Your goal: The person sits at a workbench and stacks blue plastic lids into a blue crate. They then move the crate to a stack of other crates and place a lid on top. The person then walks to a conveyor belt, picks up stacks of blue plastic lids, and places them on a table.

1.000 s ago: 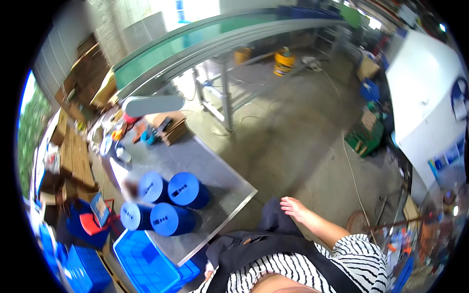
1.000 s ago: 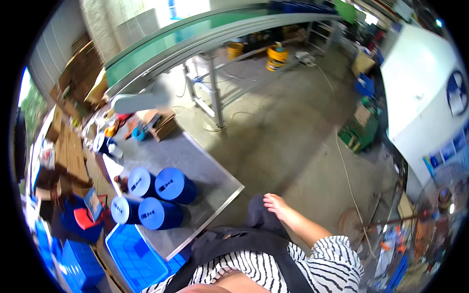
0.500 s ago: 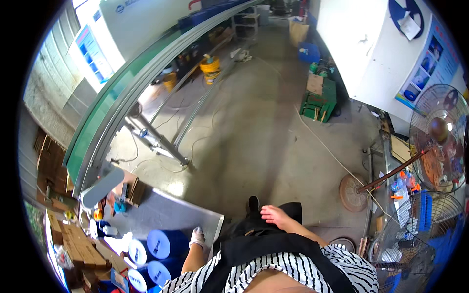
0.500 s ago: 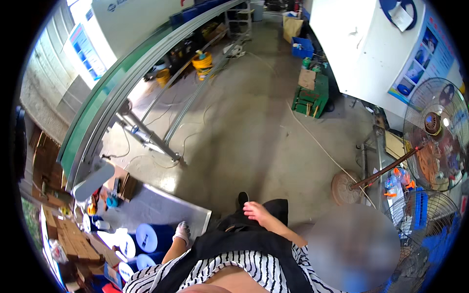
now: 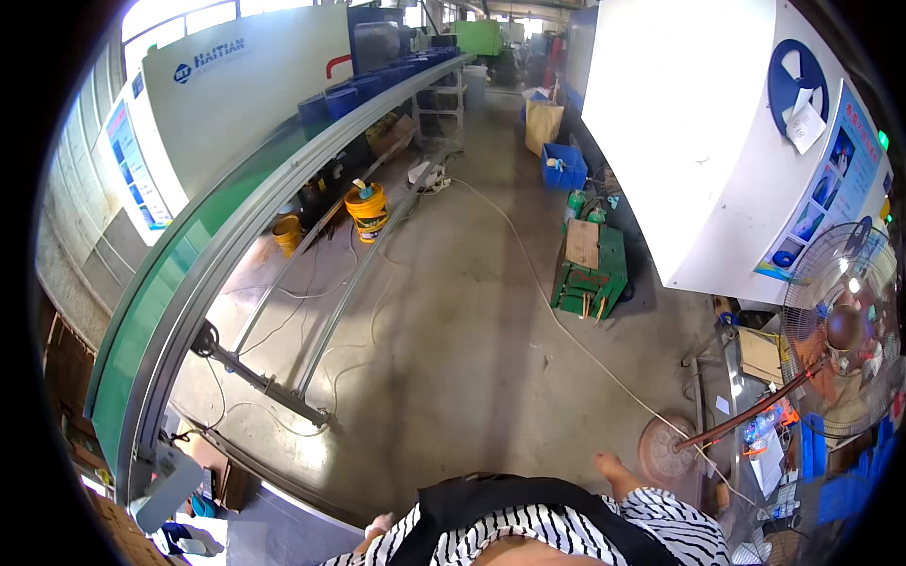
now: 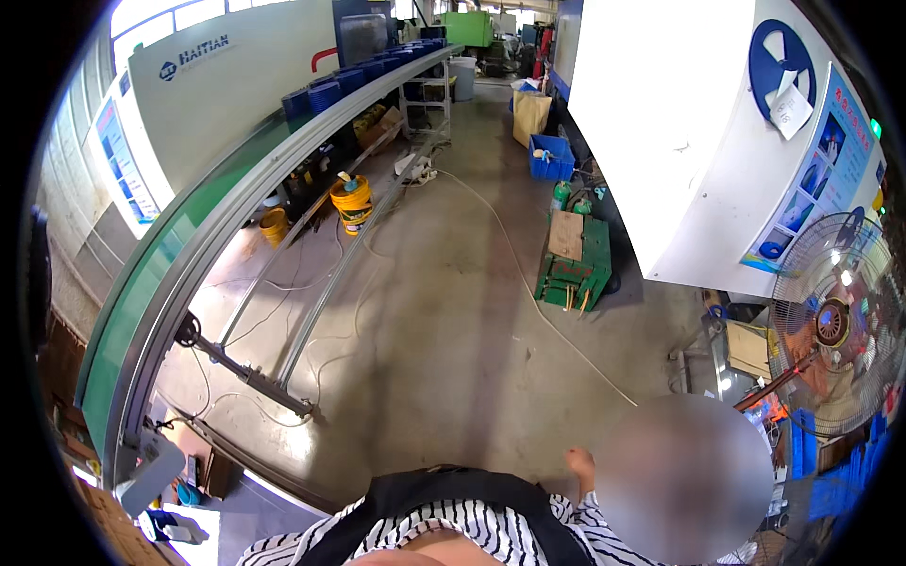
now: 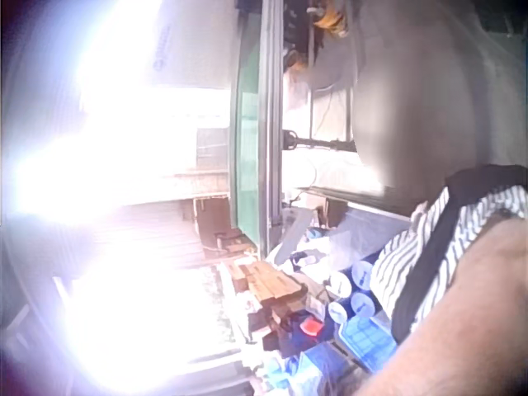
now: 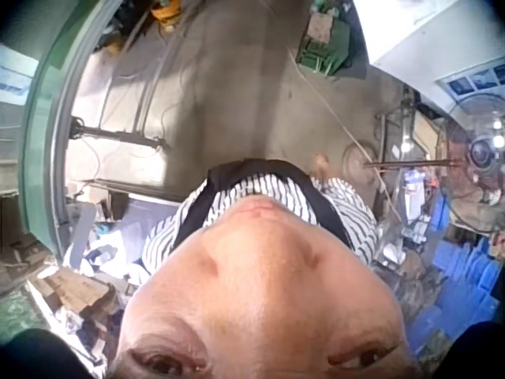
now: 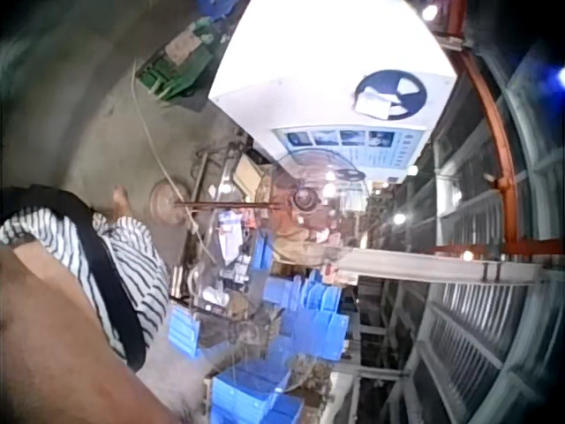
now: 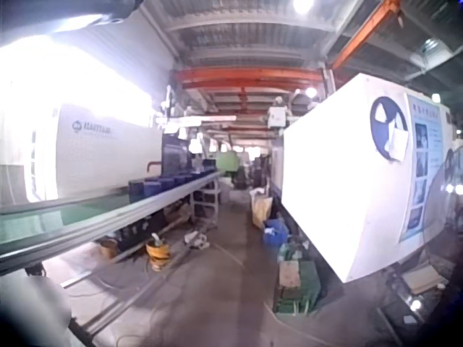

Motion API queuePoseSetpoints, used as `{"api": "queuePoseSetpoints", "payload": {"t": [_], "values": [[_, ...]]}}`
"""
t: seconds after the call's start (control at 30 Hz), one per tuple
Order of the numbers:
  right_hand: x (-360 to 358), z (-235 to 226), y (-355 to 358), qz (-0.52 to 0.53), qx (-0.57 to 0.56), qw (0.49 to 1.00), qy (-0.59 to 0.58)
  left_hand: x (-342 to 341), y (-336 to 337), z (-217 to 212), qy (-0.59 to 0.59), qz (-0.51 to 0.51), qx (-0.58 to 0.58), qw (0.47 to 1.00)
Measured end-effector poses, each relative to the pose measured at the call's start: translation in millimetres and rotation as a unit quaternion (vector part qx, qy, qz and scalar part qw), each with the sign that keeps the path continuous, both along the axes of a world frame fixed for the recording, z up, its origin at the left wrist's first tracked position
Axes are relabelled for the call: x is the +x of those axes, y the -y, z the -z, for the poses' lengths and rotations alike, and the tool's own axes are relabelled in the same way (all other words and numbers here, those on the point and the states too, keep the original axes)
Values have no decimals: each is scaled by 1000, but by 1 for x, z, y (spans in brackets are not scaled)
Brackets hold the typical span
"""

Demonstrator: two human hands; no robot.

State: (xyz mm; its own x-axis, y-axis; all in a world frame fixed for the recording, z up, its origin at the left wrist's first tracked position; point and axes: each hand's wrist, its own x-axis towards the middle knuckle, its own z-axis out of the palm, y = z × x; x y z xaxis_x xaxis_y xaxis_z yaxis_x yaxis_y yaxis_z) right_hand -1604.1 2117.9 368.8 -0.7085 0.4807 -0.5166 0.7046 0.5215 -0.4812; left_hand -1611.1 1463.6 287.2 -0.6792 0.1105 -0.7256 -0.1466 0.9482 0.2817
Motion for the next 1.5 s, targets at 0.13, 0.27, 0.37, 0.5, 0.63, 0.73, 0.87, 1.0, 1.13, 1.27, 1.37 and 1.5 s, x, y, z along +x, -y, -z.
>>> {"api": "queuePoseSetpoints", "payload": {"t": [0.13, 0.27, 0.37, 0.5, 0.63, 0.73, 0.87, 1.0, 1.13, 1.27, 1.37, 1.5], "values": [[-105, -16, 51, 206, -256, 938, -105, -125, 45, -23, -156, 118, 23, 981], [-140, 67, 8, 40, -279, 953, -110, -275, -94, -77, -60, -125, 112, 984], [-163, 74, -20, -192, -196, 960, -52, -348, -156, -104, -46, -278, 270, 921], [-222, 58, -76, -281, -5, 958, 61, -389, -162, -107, -162, 126, 84, 975], [-349, 108, -171, 183, -109, 976, 38, -427, -180, -88, -81, 29, 232, 969], [-456, 113, -255, 118, 48, 984, -128, -478, -225, -85, -47, -114, 211, 970], [-612, 52, -118, 70, -153, 979, -117, -426, -132, -42, -104, -154, 44, 982], [-703, 58, -112, 0, -139, 979, -148, -506, -186, -26, -1, -194, 71, 978], [-728, 11, -14, -142, -420, 894, -65, -543, -158, -33, 38, -200, 35, 978], [-833, -54, -39, -335, -298, 893, 21, -679, -154, -29, -3, -86, 36, 996], [-875, 20, -91, -262, -101, 957, 72, -820, -165, -84, -74, -5, -8, 997], [-960, 21, -74, 228, -316, 919, -56, -955, -175, -187, -127, -231, 108, 959]]}}
